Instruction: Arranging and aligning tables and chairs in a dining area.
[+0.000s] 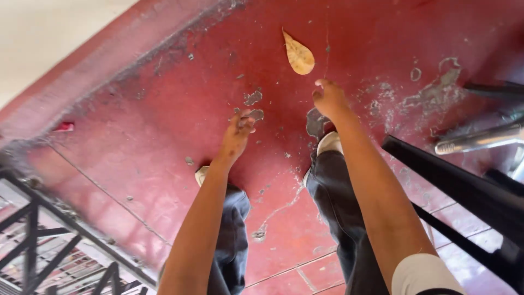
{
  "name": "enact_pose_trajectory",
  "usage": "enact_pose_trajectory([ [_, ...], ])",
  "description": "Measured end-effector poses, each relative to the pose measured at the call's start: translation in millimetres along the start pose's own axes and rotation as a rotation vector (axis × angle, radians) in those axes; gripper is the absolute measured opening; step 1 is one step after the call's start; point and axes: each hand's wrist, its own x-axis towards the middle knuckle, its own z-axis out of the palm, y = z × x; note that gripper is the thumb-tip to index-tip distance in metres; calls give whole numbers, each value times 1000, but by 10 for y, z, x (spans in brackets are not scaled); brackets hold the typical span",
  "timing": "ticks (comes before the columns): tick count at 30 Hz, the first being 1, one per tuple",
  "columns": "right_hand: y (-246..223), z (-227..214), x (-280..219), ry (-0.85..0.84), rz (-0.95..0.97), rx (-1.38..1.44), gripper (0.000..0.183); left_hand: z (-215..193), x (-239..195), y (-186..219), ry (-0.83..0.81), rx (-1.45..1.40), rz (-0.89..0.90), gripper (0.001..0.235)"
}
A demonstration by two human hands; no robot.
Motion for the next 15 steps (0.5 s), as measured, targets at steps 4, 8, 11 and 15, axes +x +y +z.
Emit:
enact_pose_trajectory([
  [4, 6, 259, 717, 5, -49, -69, 45, -490, 592, -470, -86, 38, 67, 52],
  [8, -170, 567, 1261, 49, -56, -121, 63, -1327, 1106, -463, -11, 444, 55, 54],
  [11, -594, 959, 1451, 172, -10, -99, 79, -1958, 1491, -464, 80, 662, 87, 55],
  [15, -1252, 1755, 1309, 289, 75, -315, 74, -2522, 1429, -64, 61, 1055, 53, 55],
])
